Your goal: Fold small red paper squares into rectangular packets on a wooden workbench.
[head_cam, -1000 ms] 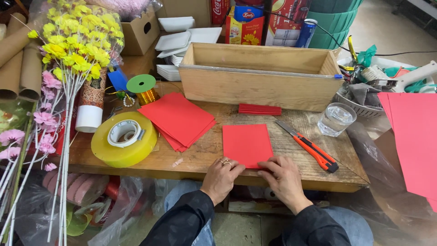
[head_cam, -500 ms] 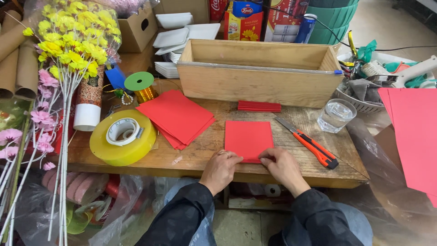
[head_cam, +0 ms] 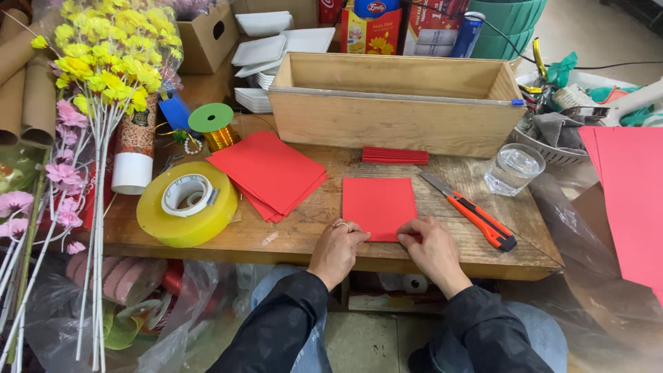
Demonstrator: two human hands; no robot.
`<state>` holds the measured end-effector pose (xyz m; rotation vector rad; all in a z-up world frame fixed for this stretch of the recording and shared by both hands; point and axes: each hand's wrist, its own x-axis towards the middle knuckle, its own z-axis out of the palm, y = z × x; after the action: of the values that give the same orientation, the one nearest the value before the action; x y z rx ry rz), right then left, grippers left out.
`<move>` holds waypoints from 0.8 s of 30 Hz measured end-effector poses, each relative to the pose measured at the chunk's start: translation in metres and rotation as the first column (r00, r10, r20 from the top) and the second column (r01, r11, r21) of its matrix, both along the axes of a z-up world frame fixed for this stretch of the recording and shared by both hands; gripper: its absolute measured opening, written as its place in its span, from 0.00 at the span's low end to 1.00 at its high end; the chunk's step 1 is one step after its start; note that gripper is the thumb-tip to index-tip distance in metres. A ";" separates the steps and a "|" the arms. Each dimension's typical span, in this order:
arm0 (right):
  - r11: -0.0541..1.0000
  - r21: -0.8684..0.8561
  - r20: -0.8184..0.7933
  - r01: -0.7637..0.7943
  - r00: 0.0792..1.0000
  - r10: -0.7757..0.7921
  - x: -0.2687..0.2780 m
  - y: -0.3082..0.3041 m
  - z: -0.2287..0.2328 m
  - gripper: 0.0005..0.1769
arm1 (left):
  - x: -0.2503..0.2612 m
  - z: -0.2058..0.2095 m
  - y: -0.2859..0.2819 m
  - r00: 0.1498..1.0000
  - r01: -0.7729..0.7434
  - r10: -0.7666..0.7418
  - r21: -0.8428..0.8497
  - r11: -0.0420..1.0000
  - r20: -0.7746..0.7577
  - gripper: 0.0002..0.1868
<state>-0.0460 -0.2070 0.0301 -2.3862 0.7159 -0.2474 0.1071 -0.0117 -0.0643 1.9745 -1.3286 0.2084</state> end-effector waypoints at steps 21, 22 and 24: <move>0.669 -0.743 0.195 -0.003 0.956 0.220 -0.029 0.063 -0.007 0.23 | -0.092 0.060 0.012 0.927 -0.273 0.173 0.283 0.919 0.332 0.42; 0.670 -0.743 0.195 -0.004 0.956 0.221 -0.030 0.067 -0.010 0.23 | -0.096 0.060 0.013 0.927 -0.274 0.174 0.284 0.919 0.332 0.42; 0.640 -0.768 0.223 0.037 0.951 0.214 -0.031 0.075 -0.016 0.26 | -0.103 0.061 0.015 0.927 -0.321 0.218 0.347 0.881 0.304 0.51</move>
<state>-0.0774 -0.1323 0.0145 -3.0644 0.3636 -1.0335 0.0041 0.0036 -0.0032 2.5511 -1.3227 0.3672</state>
